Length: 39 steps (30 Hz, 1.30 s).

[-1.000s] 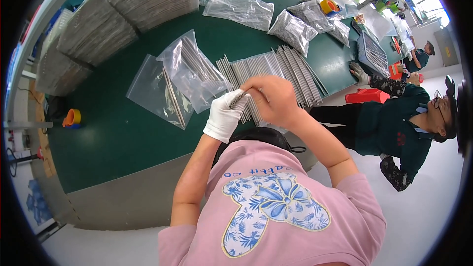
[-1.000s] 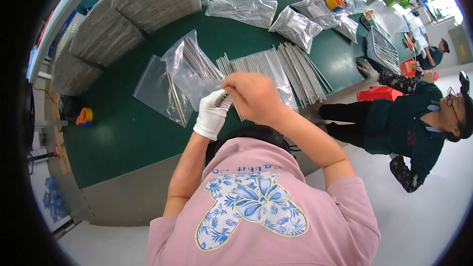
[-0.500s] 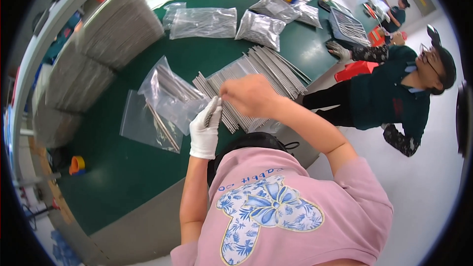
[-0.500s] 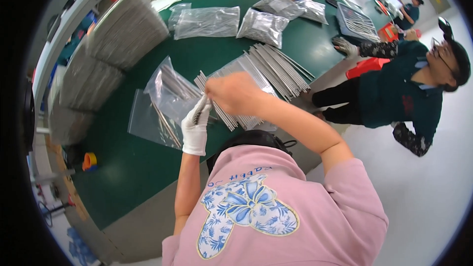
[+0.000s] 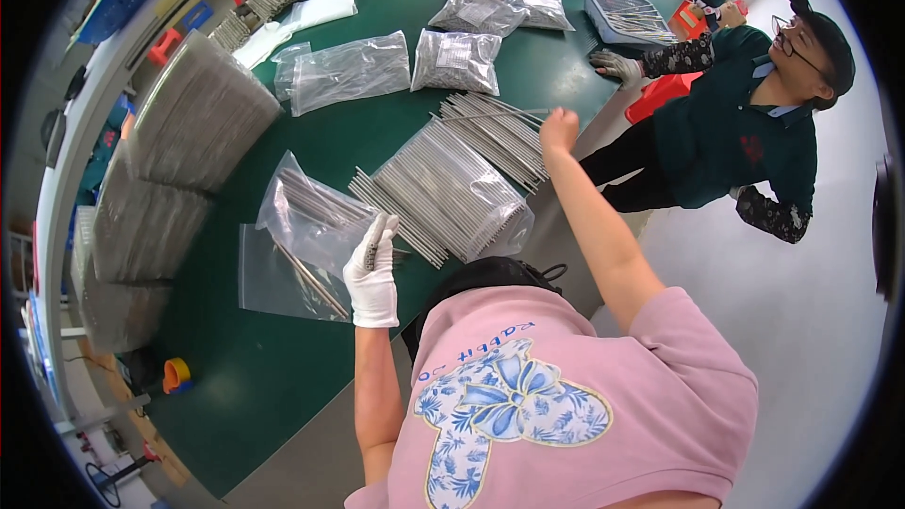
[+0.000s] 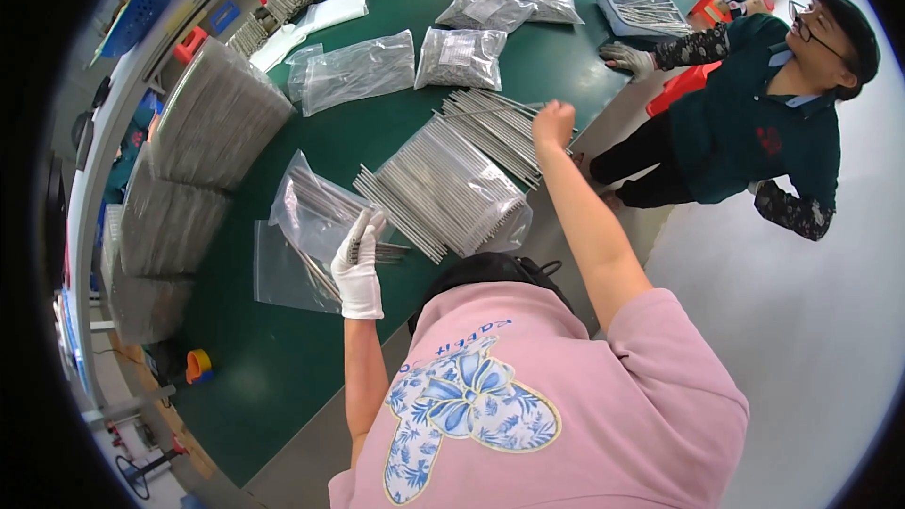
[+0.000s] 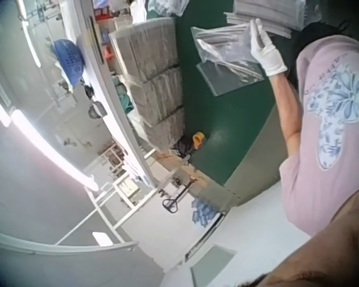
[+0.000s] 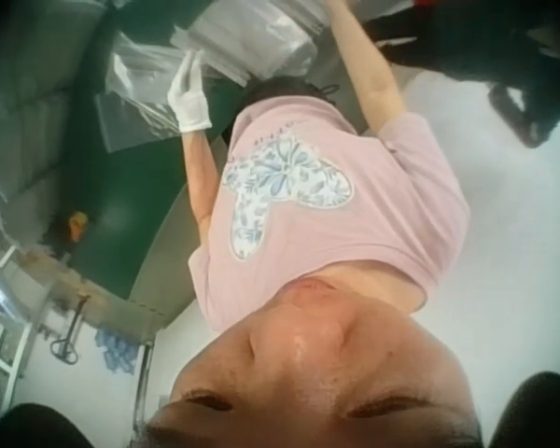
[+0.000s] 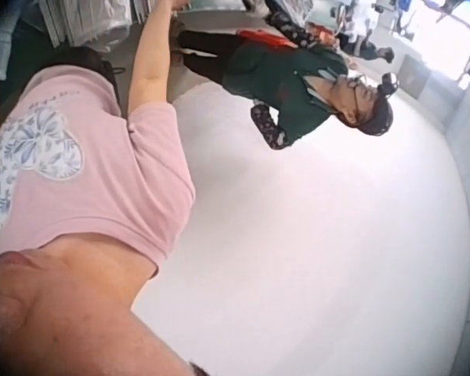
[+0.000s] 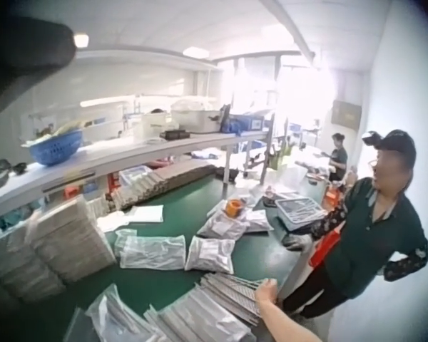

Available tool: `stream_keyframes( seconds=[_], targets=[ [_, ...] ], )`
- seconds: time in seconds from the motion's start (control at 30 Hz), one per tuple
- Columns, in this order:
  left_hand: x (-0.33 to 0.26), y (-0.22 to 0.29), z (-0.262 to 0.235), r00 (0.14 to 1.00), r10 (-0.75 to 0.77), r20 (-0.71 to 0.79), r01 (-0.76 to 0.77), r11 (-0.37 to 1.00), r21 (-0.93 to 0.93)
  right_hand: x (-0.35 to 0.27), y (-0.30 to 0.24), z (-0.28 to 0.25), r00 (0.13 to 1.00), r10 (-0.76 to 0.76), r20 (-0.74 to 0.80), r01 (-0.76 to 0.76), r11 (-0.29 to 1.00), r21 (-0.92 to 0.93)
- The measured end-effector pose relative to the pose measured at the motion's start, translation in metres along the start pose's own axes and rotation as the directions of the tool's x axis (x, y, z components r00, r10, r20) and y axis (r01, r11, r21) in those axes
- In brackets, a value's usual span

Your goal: Counting and packaging thin metal rods into small plastic bags at a workbench.

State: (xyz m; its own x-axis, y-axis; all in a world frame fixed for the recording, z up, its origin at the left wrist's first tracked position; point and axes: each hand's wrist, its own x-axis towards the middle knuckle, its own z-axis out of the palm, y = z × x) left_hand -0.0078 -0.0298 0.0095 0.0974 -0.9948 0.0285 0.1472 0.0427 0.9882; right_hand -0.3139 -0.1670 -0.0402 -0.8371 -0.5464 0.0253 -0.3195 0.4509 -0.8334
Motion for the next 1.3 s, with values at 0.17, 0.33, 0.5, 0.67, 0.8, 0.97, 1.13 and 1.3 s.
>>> stream_keyframes(
  seconds=[0.17, 0.33, 0.5, 0.67, 0.8, 0.97, 1.13, 1.3],
  targets=[
    [-0.001, -0.001, -0.001, 1.0, 0.0, -0.011, 0.0, 0.999, -0.034, -0.032, 0.101, 0.002, 0.974, 0.215, 0.066, -0.208, 0.973, -0.097],
    [-0.001, -0.002, -0.004, 1.0, 0.008, -0.003, -0.008, 1.0, -0.022, -0.056, 0.102, -0.015, 0.963, 0.21, 0.17, -0.162, 0.952, -0.259],
    [0.0, -0.001, -0.003, 0.999, 0.008, -0.041, -0.008, 1.0, -0.006, -0.056, 0.073, -0.02, 0.962, 0.0, 0.272, 0.044, 0.987, -0.156],
    [0.001, 0.003, 0.003, 1.0, 0.03, -0.008, -0.03, 0.998, 0.059, -0.109, -0.023, -0.025, 0.652, -0.371, 0.661, 0.179, 0.923, 0.341],
    [-0.001, 0.004, 0.003, 0.999, 0.032, -0.011, -0.032, 0.999, 0.028, -0.165, -0.1, -0.045, 0.165, -0.878, 0.449, 0.573, 0.456, 0.681],
    [-0.006, -0.005, -0.004, 0.992, 0.117, -0.052, -0.107, 0.98, 0.169, -0.195, -0.127, -0.053, -0.033, -0.877, 0.479, 0.497, 0.402, 0.769],
    [-0.008, 0.0, -0.004, 0.992, 0.124, -0.025, -0.116, 0.968, 0.224, -0.196, -0.127, -0.051, -0.092, -0.881, 0.464, 0.558, 0.341, 0.756],
    [-0.007, 0.003, -0.004, 0.992, 0.127, -0.009, -0.119, 0.953, 0.279, -0.196, -0.124, -0.049, -0.112, -0.869, 0.482, 0.569, 0.341, 0.748]
  ],
)
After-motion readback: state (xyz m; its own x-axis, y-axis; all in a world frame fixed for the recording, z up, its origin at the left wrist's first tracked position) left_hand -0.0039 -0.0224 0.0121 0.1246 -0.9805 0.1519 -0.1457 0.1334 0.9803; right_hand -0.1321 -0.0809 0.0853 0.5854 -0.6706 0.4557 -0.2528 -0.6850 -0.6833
